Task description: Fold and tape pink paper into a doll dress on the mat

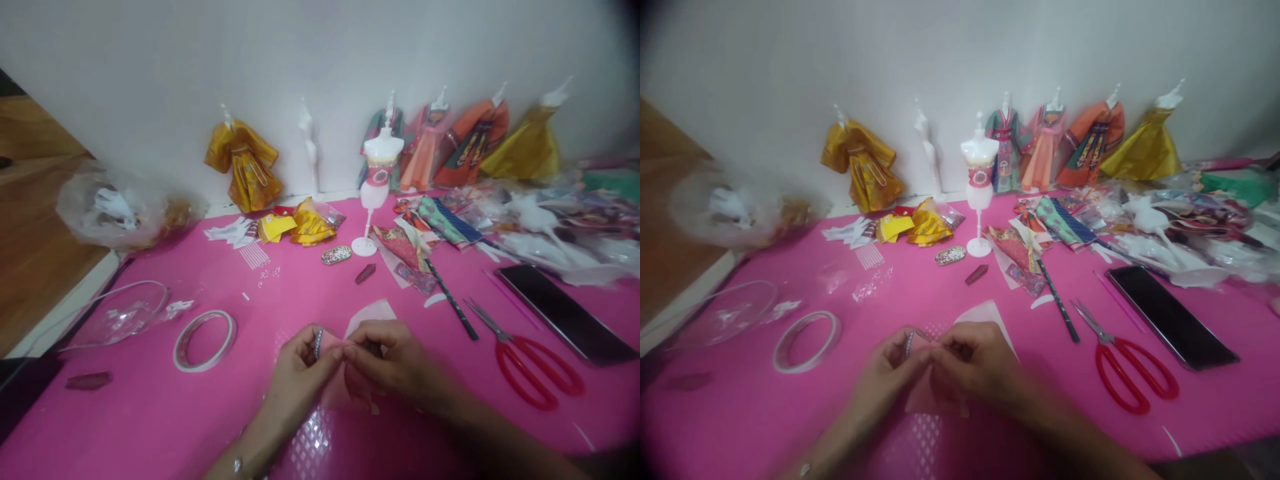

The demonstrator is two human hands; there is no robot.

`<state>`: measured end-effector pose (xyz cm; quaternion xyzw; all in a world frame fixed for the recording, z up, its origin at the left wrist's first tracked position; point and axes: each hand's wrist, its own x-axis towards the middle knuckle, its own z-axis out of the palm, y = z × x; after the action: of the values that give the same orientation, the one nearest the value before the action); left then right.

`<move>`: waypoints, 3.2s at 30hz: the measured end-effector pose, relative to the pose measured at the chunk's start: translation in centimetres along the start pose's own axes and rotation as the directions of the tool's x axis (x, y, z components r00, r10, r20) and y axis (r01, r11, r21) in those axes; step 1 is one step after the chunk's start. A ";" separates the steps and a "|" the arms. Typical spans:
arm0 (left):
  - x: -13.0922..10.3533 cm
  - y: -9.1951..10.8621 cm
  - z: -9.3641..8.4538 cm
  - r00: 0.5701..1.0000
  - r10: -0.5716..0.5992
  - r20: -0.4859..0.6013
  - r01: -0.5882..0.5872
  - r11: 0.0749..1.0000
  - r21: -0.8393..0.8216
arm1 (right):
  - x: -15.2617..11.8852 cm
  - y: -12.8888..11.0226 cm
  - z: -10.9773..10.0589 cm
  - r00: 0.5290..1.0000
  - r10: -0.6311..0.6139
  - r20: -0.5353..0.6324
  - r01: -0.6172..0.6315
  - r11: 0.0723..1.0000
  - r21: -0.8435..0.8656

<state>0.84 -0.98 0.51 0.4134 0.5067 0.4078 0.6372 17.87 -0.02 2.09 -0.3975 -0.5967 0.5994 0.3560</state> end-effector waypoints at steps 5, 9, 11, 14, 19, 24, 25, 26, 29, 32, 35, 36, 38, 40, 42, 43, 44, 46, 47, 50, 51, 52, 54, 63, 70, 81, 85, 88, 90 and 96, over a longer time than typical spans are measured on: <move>-0.1 0.2 0.0 0.997 -0.030 0.074 0.033 0.999 -0.037 | 0.0 0.1 0.0 0.999 0.048 -0.008 -0.047 0.997 0.065; 0.0 0.2 0.0 0.989 -0.055 0.139 0.065 0.996 -0.067 | -0.1 0.6 0.1 0.998 0.062 0.014 -0.064 0.989 0.132; 0.1 0.0 -0.1 0.987 -0.068 0.145 0.076 0.996 -0.047 | -0.1 0.7 0.1 0.997 0.062 0.039 -0.067 0.986 0.153; 0.0 0.2 -0.1 0.990 -0.074 0.117 0.075 0.997 -0.009 | -0.1 0.5 0.0 0.996 0.076 0.056 -0.084 0.983 0.164; -0.5 1.1 0.2 0.991 -0.092 0.095 0.098 0.993 -0.065 | 0.0 -0.1 -0.5 0.988 0.139 0.067 -0.147 0.982 0.120; -0.2 0.4 -0.2 0.982 -0.127 0.141 0.145 0.982 -0.120 | 0.0 -0.1 -0.8 0.975 0.142 0.173 -0.162 0.982 0.102; -0.1 0.3 -0.3 0.976 -0.137 0.169 0.159 0.979 -0.126 | 0.0 -0.1 -0.8 0.971 0.140 0.195 -0.164 0.980 0.112; 0.0 0.2 -0.4 0.971 -0.145 0.190 0.169 0.978 -0.122 | -0.1 0.0 -0.8 0.966 0.142 0.216 -0.170 0.978 0.122; 0.1 0.2 -0.5 0.975 -0.142 0.174 0.155 0.986 -0.064 | -0.1 0.1 -0.6 0.961 0.164 0.224 -0.196 0.972 0.131; 0.0 0.2 -0.6 0.984 -0.121 0.130 0.121 0.993 0.008 | 0.0 0.1 -0.5 0.959 0.191 0.208 -0.221 0.967 0.130; -0.2 0.3 -0.5 0.986 -0.120 0.117 0.117 0.993 0.027 | 0.0 0.0 -0.5 0.962 0.199 0.189 -0.228 0.963 0.144; -0.3 0.4 -0.4 0.983 -0.130 0.133 0.129 0.991 0.015 | 0.0 0.0 -0.5 0.964 0.205 0.169 -0.229 0.963 0.143; -0.6 0.8 0.0 0.969 -0.156 0.192 0.167 0.985 -0.043 | 0.0 0.0 -0.5 0.967 0.222 0.127 -0.238 0.962 0.132; -1.0 1.3 0.5 0.956 -0.164 0.244 0.193 0.976 -0.103 | 0.0 0.1 -0.5 0.970 0.223 0.097 -0.235 0.962 0.139; -1.3 1.8 0.9 0.952 -0.152 0.267 0.190 0.974 -0.126 | 0.0 0.2 -0.5 0.970 0.225 0.088 -0.237 0.959 0.158; -1.4 2.0 1.1 0.950 -0.151 0.275 0.190 0.974 -0.124 | 0.0 0.2 -0.5 0.970 0.228 0.088 -0.240 0.957 0.166; -1.5 2.1 1.2 0.947 -0.156 0.281 0.197 0.973 -0.122 | 0.1 0.2 -0.5 0.969 0.231 0.087 -0.243 0.956 0.167; -1.5 2.1 1.2 0.939 -0.180 0.293 0.225 0.966 -0.128 | 0.1 0.1 -0.5 0.969 0.233 0.079 -0.242 0.958 0.152; -1.5 2.1 1.1 0.937 -0.187 0.294 0.235 0.962 -0.136 | 0.1 0.2 -0.5 0.970 0.230 0.075 -0.239 0.960 0.144; -1.4 2.0 0.8 0.936 -0.181 0.302 0.236 0.959 -0.156 | 0.1 0.5 -0.4 0.969 0.224 0.102 -0.240 0.954 0.182; -1.3 1.9 0.6 0.935 -0.178 0.307 0.235 0.959 -0.160 | 0.1 0.7 -0.4 0.967 0.220 0.127 -0.244 0.944 0.223; -1.3 1.8 0.5 0.935 -0.177 0.307 0.236 0.958 -0.164 | 0.1 0.9 -0.4 0.966 0.212 0.149 -0.246 0.932 0.266; -1.2 1.7 0.3 0.936 -0.175 0.306 0.236 0.956 -0.175 | 0.0 1.1 -0.5 0.966 0.198 0.166 -0.242 0.921 0.305; -1.3 1.7 0.5 0.945 -0.162 0.285 0.215 0.962 -0.167 | 0.3 0.6 -1.3 0.966 0.219 0.141 -0.229 0.971 0.065; 0.2 1.3 -1.5 0.988 -0.071 0.138 0.101 0.970 -0.223 | 0.3 0.1 -3.8 0.967 0.142 0.211 -0.087 0.965 -0.247; 1.0 1.4 -2.7 0.982 0.081 0.172 -0.091 0.995 0.051 | 0.7 0.2 -4.3 0.970 0.159 0.185 -0.135 0.982 -0.133; 0.6 2.6 -1.9 0.972 0.134 0.192 -0.201 0.899 0.390 | 0.9 0.1 -3.9 0.964 0.152 0.218 -0.139 0.988 -0.072; 0.2 2.9 -1.0 0.957 0.148 0.249 -0.267 0.783 0.562 | 1.1 0.3 -3.6 0.961 0.135 0.240 -0.136 0.991 -0.016; 0.1 2.7 -0.6 0.951 0.153 0.270 -0.284 0.780 0.558 | 1.1 0.4 -3.5 0.964 0.111 0.243 -0.116 0.993 0.007; 0.6 2.3 -1.4 0.985 0.135 0.109 -0.165 0.923 0.349 | 0.5 0.0 -4.6 0.957 0.103 0.271 -0.088 0.994 -0.067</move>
<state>-0.68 0.52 2.26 0.5761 0.5122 0.3392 0.5391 21.83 2.44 2.15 -0.3485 -0.6362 0.6489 0.2296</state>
